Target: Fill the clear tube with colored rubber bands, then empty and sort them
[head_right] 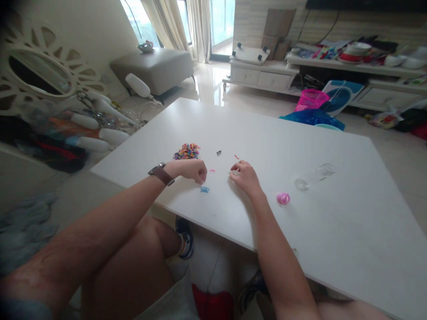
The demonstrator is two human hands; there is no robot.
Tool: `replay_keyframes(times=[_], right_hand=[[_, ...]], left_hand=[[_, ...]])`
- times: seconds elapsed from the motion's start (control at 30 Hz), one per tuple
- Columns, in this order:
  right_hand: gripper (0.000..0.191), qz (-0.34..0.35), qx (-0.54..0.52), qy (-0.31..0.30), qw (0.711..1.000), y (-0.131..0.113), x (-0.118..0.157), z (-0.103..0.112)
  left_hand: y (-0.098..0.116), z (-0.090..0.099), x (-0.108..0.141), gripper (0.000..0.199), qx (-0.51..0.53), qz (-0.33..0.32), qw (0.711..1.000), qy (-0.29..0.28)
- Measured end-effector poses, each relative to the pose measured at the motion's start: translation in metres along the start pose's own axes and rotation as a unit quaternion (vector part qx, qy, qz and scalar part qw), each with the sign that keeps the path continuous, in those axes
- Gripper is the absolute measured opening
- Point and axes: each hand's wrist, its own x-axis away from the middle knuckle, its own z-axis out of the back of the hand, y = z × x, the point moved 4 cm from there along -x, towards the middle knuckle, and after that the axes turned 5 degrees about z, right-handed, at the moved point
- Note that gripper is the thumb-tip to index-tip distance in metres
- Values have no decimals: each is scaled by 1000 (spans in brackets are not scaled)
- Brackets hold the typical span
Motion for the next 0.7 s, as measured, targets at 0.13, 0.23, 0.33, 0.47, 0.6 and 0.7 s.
replay_keyframes(times=[0.13,0.23,0.33,0.47,0.6,0.7], right_hand=[[3,-3,1,8,1000,0,0,1],[1,29,-1,14,999,-9,0,-2],[3,90,-9,-6,996,-29,2,-13],[5,157,-30,-67,985,-54,8,-29],[6,161,-37,-61,984,-58,8,-29],[7,159,-41,-46,985,-54,8,-25]], left_hand=[[-20,24,11,15,11,17,997,72],[-41,44,22,18,15,50,984,173],[-59,54,30,21,43,101,968,226],[-73,50,27,18,55,121,966,222],[-79,39,14,19,36,99,978,182],[-81,32,5,21,27,92,982,164]])
